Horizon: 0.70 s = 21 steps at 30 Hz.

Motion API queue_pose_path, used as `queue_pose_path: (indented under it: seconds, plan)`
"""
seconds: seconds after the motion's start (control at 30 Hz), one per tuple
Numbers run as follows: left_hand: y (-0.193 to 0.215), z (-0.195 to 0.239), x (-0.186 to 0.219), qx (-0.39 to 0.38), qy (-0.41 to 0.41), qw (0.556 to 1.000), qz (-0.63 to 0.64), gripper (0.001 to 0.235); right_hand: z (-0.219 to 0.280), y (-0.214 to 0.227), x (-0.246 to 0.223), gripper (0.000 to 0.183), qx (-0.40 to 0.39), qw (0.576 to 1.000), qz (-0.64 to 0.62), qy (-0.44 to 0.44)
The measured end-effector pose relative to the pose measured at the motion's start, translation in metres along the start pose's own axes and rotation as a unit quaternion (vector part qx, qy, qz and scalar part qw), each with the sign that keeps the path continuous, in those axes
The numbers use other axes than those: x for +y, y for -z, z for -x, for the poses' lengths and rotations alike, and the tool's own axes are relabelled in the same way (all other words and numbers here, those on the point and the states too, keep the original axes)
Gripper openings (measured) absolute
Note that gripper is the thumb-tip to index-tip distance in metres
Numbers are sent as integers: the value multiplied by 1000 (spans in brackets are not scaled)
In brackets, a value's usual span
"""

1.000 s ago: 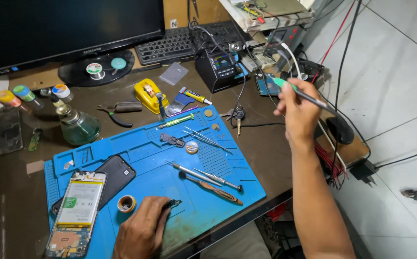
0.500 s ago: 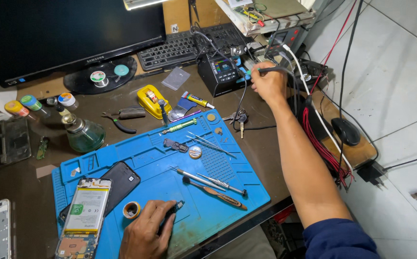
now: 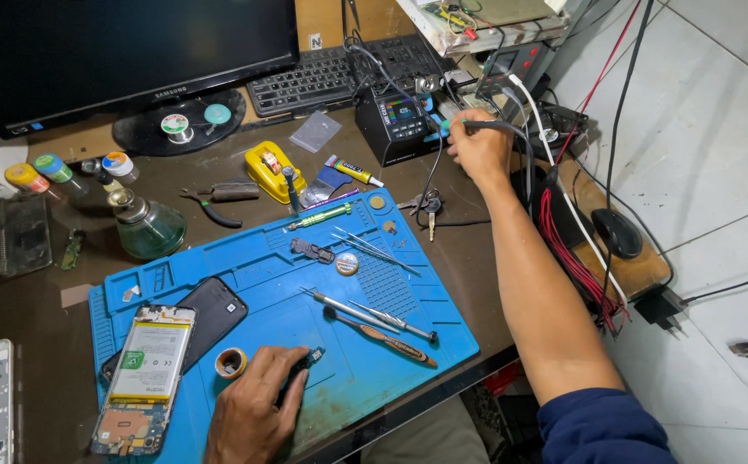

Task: The person uses a soldering iron to work on a small electronic component on a blue mat. They hold the component with their left hand and apply the soldering iron with their right hand, repeatedly touching the component's surface. The workspace contains disassembled phones and various tools.

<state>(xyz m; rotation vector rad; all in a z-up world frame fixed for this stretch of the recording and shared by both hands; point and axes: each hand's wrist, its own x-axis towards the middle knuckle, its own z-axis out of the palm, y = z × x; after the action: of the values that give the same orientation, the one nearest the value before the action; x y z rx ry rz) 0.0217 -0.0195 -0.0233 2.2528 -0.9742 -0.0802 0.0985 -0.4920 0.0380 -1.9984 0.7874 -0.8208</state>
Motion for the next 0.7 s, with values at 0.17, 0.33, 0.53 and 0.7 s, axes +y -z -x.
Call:
queue_pose_path:
  seconds: [0.17, 0.33, 0.53, 0.7]
  plan:
    - [1, 2, 2, 5, -8, 1000, -2, 30, 4, 0, -2, 11, 32, 998, -52, -10]
    - [3, 1, 4, 17, -21, 1000, -4, 30, 2, -2, 13, 12, 12, 992, -115, -41]
    - [3, 0, 5, 16, -23, 1000, -6, 30, 9, -1, 14, 11, 39, 994, -97, -11]
    - [1, 1, 5, 10, 0, 1000, -3, 30, 4, -4, 26, 28, 55, 977, -205, -36]
